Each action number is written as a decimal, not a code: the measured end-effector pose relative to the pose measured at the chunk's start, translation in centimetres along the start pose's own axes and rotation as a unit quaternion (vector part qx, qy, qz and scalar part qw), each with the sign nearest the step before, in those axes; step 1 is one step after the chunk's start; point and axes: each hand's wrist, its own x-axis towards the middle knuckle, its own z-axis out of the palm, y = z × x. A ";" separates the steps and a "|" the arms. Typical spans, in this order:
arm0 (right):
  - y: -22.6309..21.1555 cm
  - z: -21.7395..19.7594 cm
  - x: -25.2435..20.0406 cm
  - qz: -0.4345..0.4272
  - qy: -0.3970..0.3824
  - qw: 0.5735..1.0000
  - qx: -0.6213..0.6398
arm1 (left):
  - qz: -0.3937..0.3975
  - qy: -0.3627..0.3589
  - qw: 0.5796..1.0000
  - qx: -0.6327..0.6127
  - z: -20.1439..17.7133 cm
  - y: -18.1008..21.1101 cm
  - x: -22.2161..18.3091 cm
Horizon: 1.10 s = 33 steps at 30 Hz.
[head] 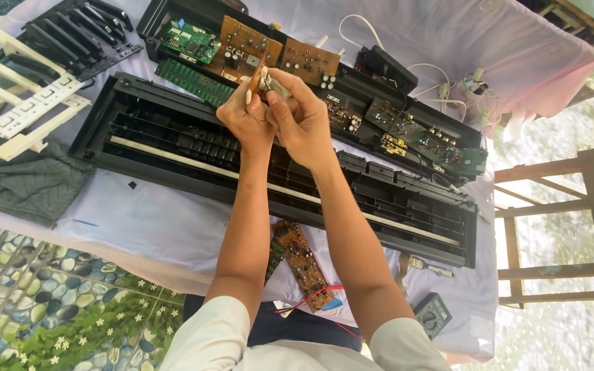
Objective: Repairing an electronic keyboard by disassembling and inspecting internal circuit boards and cables.
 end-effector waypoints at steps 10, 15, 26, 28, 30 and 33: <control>2.3 -1.8 -0.7 0.036 -0.002 0.999 -0.037 | 0.037 0.095 0.994 -0.037 0.2 -2.9 0.8; 1.5 -2.3 -0.8 0.042 0.040 0.998 -0.016 | 0.012 0.085 0.993 -0.076 -0.8 2.0 4.3; -0.1 -0.4 -1.5 0.090 0.041 0.995 -0.010 | -0.026 0.146 0.989 -0.018 -2.0 3.4 5.4; 0.0 -0.4 -1.7 0.089 0.050 0.995 -0.016 | -0.021 0.149 0.988 -0.028 -2.3 6.2 7.1; -0.5 -0.1 -1.5 0.065 0.064 0.994 -0.058 | -0.002 0.150 0.987 -0.054 -2.2 6.8 7.7; 1.3 -0.7 -1.6 0.015 0.078 0.990 -0.116 | 0.004 0.093 0.988 -0.126 -2.0 2.0 5.5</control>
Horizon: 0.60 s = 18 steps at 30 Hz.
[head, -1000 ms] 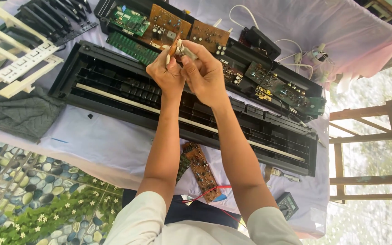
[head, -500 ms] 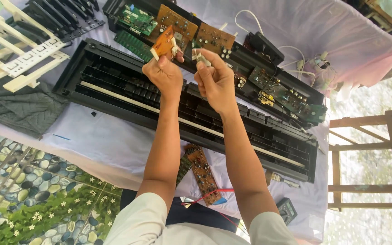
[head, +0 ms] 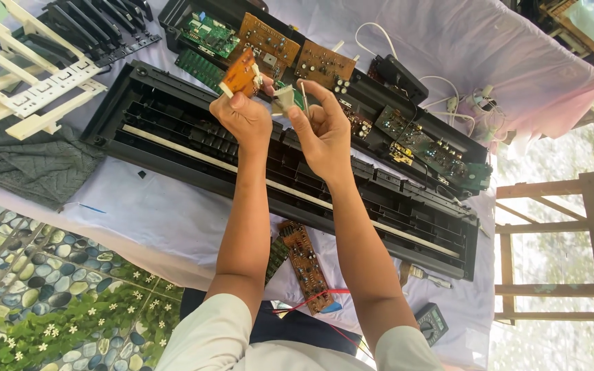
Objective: Repairing an electronic keyboard by disassembling and inspecting internal circuit boards and cables.
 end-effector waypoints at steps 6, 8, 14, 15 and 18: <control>-3.9 0.1 0.6 -0.037 -0.061 0.997 -0.007 | 0.050 -0.154 0.987 0.000 -1.1 -0.1 -1.9; -2.6 -0.7 0.7 -0.034 -0.053 0.998 -0.018 | 0.065 -0.174 0.982 0.018 -1.2 -0.1 -2.2; -2.0 -3.5 0.6 0.089 -0.050 0.994 0.045 | 0.081 -0.234 0.969 -0.017 -1.3 0.6 -2.6; -1.9 -3.9 0.6 0.158 -0.070 0.977 0.127 | 0.077 -0.242 0.967 -0.027 -1.1 0.7 -2.5; -0.4 -4.4 0.5 0.196 -0.102 0.966 0.131 | 0.078 -0.249 0.965 -0.032 -0.6 0.1 -3.1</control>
